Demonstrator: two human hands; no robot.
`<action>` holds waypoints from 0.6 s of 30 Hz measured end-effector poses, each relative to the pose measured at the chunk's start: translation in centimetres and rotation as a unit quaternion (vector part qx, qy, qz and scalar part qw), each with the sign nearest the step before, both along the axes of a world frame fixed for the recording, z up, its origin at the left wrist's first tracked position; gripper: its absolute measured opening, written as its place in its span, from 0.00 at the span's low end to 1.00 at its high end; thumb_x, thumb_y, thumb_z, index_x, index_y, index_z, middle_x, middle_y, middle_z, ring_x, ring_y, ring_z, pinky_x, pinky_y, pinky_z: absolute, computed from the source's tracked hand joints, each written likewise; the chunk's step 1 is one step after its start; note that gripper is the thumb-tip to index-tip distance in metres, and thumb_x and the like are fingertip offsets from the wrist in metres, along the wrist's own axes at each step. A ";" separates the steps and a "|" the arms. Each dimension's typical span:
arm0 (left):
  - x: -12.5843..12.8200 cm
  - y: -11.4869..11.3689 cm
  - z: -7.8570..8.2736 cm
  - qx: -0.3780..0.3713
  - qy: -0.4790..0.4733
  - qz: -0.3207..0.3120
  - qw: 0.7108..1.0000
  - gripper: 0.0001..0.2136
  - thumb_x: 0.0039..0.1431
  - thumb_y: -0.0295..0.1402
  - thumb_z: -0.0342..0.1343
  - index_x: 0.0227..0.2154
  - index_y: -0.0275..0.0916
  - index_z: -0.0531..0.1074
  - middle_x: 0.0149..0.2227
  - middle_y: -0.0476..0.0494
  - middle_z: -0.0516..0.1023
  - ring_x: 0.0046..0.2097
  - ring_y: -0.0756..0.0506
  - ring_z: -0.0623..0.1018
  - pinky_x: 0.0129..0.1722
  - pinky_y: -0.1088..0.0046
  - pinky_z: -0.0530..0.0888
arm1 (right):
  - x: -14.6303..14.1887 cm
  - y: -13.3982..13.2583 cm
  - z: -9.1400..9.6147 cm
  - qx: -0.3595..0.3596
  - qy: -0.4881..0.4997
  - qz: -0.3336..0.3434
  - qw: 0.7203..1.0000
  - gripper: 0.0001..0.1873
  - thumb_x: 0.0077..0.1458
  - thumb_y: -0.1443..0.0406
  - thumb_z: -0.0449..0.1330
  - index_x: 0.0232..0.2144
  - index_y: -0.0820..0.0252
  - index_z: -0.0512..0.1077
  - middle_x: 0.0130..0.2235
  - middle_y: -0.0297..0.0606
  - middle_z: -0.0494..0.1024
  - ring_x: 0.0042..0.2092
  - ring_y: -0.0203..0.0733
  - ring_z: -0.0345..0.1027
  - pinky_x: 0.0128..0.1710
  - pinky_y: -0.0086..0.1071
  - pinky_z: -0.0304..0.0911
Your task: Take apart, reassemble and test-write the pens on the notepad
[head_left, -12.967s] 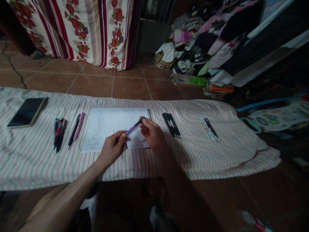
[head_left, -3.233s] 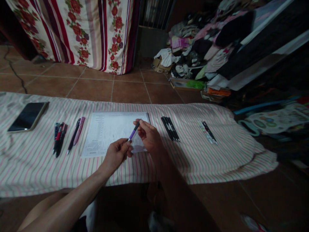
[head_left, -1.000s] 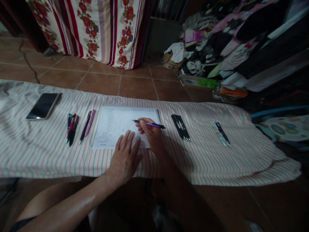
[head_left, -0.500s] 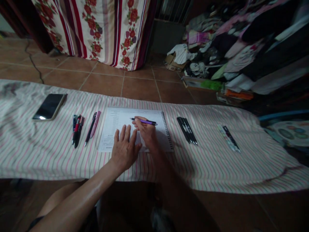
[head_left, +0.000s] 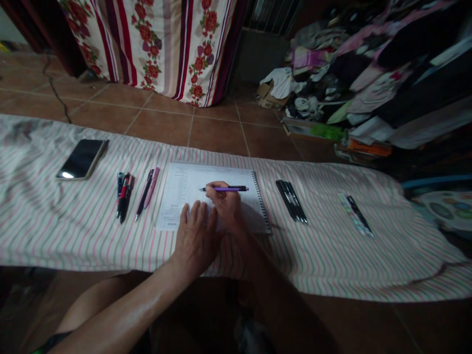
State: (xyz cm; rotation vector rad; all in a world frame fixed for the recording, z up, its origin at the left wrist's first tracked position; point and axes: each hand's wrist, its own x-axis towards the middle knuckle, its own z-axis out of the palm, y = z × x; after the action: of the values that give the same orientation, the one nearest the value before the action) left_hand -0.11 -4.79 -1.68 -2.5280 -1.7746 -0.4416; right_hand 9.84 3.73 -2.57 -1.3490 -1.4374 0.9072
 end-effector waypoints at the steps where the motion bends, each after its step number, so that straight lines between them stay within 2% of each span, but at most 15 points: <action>1: -0.1 -0.1 0.0 0.006 0.002 0.001 1.000 0.20 0.62 0.38 0.47 0.53 0.36 0.66 0.54 0.31 0.70 0.59 0.33 0.65 0.57 0.47 0.60 | 0.0 -0.1 0.1 -0.003 -0.003 0.004 1.000 0.12 0.51 0.56 0.57 0.31 0.58 0.73 0.26 0.35 0.79 0.29 0.38 0.73 0.32 0.29 0.67; 9: -1.1 -0.9 -0.2 0.005 -0.004 0.006 1.000 0.21 0.62 0.39 0.46 0.54 0.34 0.67 0.55 0.29 0.69 0.60 0.32 0.64 0.57 0.50 0.62 | -0.8 -0.8 0.3 -0.011 -0.047 0.019 0.999 0.11 0.52 0.57 0.57 0.31 0.56 0.74 0.28 0.35 0.79 0.32 0.39 0.74 0.35 0.30 0.67; 18: -1.2 -0.9 -0.5 0.013 -0.001 0.010 1.000 0.18 0.61 0.37 0.48 0.52 0.38 0.68 0.53 0.33 0.71 0.59 0.31 0.64 0.55 0.51 0.64 | -1.5 -0.8 -0.2 0.012 -0.100 -0.023 0.995 0.10 0.52 0.58 0.56 0.29 0.56 0.74 0.25 0.34 0.78 0.29 0.39 0.72 0.33 0.29 0.66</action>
State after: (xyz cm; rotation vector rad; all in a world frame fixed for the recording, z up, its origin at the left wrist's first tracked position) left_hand -1.30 -5.66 -2.14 -2.4927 -1.7812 -0.4634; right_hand 8.39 2.90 -2.78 -1.4823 -1.5575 0.7393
